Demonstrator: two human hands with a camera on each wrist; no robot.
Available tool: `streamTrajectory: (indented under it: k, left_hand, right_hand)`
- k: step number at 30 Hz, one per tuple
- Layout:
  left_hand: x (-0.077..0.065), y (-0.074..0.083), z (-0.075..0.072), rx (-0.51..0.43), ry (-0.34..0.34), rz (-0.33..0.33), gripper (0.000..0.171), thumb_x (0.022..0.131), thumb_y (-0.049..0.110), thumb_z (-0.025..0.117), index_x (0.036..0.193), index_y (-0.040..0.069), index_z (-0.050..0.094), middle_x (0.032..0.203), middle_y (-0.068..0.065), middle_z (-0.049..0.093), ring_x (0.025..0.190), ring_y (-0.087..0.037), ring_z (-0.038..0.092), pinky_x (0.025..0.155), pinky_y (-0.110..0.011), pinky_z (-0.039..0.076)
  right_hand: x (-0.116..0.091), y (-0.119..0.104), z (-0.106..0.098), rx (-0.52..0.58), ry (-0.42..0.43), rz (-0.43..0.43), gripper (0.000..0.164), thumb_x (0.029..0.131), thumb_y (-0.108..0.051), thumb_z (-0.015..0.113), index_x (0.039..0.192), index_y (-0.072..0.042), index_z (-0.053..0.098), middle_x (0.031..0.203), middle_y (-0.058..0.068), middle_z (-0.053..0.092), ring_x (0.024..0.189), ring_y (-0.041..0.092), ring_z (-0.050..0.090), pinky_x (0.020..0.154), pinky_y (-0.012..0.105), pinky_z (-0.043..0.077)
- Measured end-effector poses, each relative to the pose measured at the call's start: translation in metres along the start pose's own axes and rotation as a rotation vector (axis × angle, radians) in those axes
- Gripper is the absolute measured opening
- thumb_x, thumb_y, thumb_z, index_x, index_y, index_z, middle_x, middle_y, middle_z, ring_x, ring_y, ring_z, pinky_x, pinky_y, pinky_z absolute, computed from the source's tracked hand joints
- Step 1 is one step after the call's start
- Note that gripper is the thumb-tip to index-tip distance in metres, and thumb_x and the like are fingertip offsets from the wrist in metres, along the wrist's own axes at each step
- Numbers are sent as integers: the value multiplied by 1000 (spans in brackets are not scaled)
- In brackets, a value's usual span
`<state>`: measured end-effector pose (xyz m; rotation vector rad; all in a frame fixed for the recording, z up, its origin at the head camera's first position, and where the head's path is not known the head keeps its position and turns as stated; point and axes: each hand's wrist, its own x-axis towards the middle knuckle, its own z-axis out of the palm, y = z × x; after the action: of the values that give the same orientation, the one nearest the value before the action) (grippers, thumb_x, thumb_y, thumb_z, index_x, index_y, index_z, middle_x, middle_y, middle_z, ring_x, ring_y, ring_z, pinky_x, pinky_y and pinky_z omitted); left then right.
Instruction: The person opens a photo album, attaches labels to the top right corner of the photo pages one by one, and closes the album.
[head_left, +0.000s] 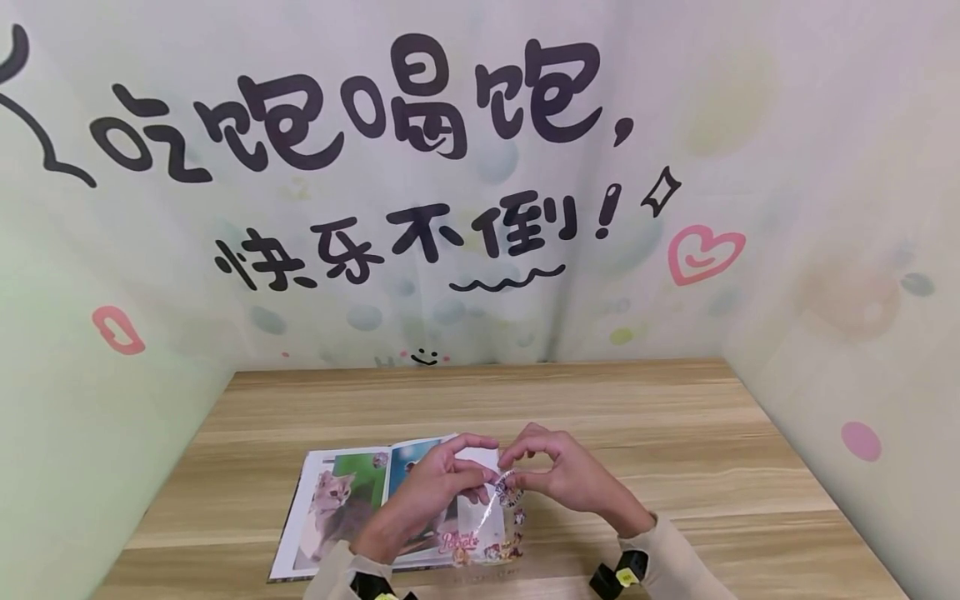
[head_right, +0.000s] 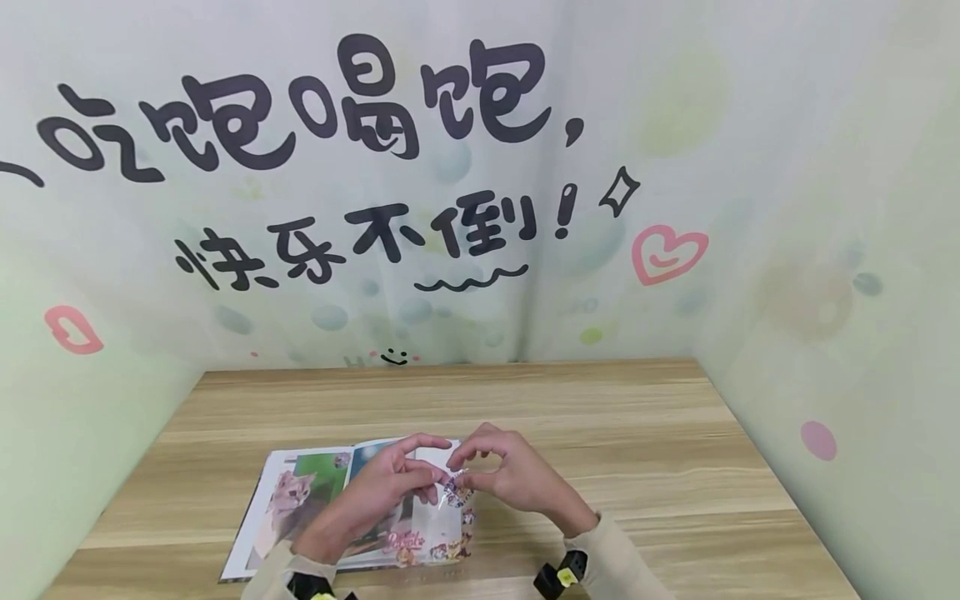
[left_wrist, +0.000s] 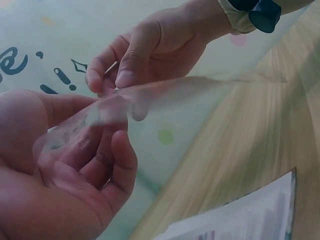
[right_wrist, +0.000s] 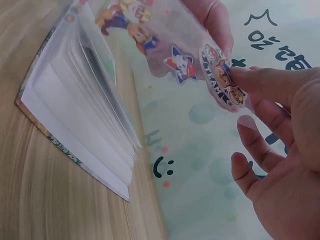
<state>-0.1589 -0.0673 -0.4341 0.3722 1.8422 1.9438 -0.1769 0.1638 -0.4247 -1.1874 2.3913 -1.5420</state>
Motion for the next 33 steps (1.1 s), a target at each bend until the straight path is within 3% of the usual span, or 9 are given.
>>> streamTrajectory:
  k: [9, 12, 19, 25, 33]
  left_hand:
    - [0, -1, 2, -110, 12, -70, 45, 94, 7, 63, 136, -3, 49, 87, -5, 74, 67, -10, 64, 68, -23, 53]
    - [0, -1, 2, -134, 14, -91, 46, 94, 6, 63, 136, -3, 49, 86, -5, 73, 69, -11, 63, 69, -23, 53]
    - [1, -3, 1, -198, -24, -102, 48, 95, 7, 61, 138, -6, 44, 88, -3, 69, 69, -9, 62, 70, -23, 52]
    - [2, -6, 0, -214, -45, -113, 51, 93, 8, 61, 138, -6, 43, 89, -2, 68, 68, -8, 63, 69, -23, 52]
    - [2, -9, -1, -239, -50, -121, 52, 94, 8, 61, 139, -7, 41, 89, -2, 67, 69, -8, 63, 71, -23, 53]
  right_hand:
    - [-1, 2, 3, -49, 36, -56, 19, 84, -16, 79, 101, -11, 75, 92, -4, 72, 87, 15, 65, 82, 34, 54]
    - [-1, 3, 3, -73, 65, -117, 18, 84, -15, 79, 101, -11, 75, 90, -4, 73, 83, 13, 64, 76, 28, 52]
    - [0, 9, 2, -147, 90, -258, 19, 83, -10, 79, 101, -12, 77, 91, -4, 76, 80, 9, 66, 78, 28, 47]
    - [-1, 12, 3, -167, 78, -259, 23, 84, -11, 78, 105, -16, 76, 91, -6, 74, 83, 8, 65, 80, 28, 46]
    - [-3, 11, 5, -155, 60, -273, 23, 82, -6, 79, 104, -12, 76, 92, -3, 73, 86, 14, 64, 81, 28, 48]
